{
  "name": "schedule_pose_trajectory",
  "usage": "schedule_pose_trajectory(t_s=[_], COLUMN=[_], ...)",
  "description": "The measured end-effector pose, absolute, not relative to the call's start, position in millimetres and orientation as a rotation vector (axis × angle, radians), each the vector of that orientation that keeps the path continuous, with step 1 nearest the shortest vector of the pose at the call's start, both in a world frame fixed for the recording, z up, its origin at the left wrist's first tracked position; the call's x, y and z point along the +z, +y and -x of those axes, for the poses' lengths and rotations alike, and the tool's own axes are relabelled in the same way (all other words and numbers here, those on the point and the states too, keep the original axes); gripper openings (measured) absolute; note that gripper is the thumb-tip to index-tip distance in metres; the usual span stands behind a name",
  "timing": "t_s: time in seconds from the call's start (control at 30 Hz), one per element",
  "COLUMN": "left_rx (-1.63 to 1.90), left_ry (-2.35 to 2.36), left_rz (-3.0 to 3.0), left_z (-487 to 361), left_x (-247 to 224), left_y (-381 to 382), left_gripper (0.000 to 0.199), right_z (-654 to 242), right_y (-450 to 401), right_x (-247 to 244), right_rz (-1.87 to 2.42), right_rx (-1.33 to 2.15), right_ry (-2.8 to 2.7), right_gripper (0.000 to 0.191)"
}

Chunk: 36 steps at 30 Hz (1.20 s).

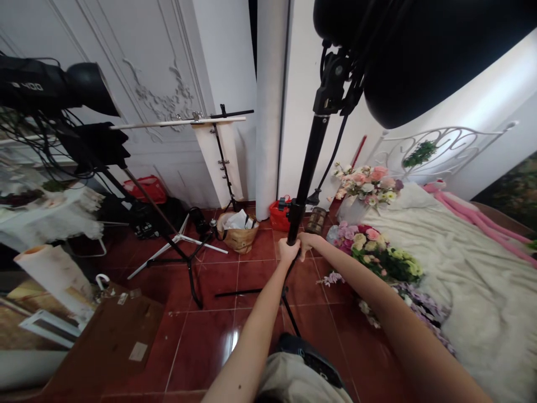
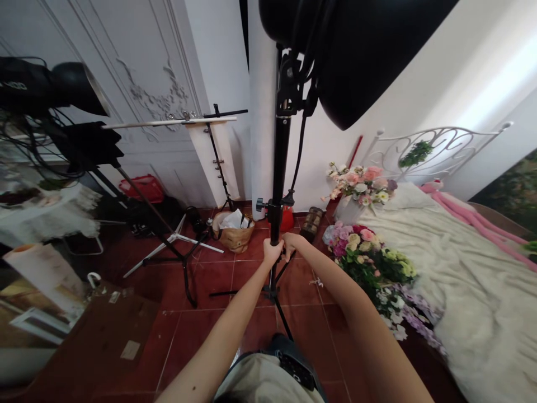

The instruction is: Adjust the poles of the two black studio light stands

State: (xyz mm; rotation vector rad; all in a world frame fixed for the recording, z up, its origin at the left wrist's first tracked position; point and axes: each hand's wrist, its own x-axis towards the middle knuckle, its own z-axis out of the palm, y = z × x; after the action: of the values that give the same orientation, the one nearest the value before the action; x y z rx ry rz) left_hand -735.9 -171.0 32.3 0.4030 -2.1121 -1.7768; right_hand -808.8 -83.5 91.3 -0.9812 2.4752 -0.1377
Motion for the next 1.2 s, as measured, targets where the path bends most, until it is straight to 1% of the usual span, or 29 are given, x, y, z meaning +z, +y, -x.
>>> schedule_pose_trajectory(t_s=[0.13, 0.23, 0.37, 0.47, 0.53, 0.67, 0.83, 0.9, 1.07, 1.2], left_rx=[-1.798, -1.799, -1.758, -1.753, -1.744, -1.724, -1.726, -1.732, -1.721, -1.707], left_ry=[-2.133, -2.147, -2.146, -2.138, -2.118, -2.088, -2.070, -2.055, -2.075, -2.093], left_rz=[-0.438, -0.447, -0.433, -0.425, -0.435, -0.439, -0.409, -0.409, -0.410, -0.405], left_z=[735.1, 735.1, 735.1, 734.6, 734.5, 735.7, 737.6, 738.0, 737.9, 736.4], left_x=[35.1, 36.0, 36.1, 36.0, 35.8, 34.4, 32.6, 32.1, 32.4, 34.1], left_y=[-171.3, -171.3, -170.4, -169.5, -168.9, -168.4, -167.9, -167.6, -168.2, -169.1], left_gripper=[0.022, 0.023, 0.025, 0.024, 0.022, 0.023, 0.024, 0.025, 0.023, 0.025], right_z=[807.9, 804.2, 789.5, 772.9, 761.9, 749.0, 754.8, 758.8, 759.3, 749.1], right_y=[-76.7, -71.6, -66.4, -63.3, -61.7, -61.6, -69.5, -73.3, -77.9, -76.1], right_x=[81.4, 73.5, 64.5, 58.8, 55.6, 52.5, 52.1, 51.2, 45.0, 34.9], right_rz=[1.091, 1.134, 1.206, 1.188, 1.168, 1.144, 1.038, 1.008, 0.916, 0.890], right_rx=[-0.023, 0.060, 0.211, 0.260, 0.275, 0.261, 0.275, 0.289, 0.330, 0.324], right_ry=[2.435, 2.516, 2.713, 2.828, 2.886, 2.960, 2.938, 2.933, 2.948, 3.030], right_gripper=[0.052, 0.052, 0.039, 0.025, 0.020, 0.028, 0.024, 0.025, 0.035, 0.042])
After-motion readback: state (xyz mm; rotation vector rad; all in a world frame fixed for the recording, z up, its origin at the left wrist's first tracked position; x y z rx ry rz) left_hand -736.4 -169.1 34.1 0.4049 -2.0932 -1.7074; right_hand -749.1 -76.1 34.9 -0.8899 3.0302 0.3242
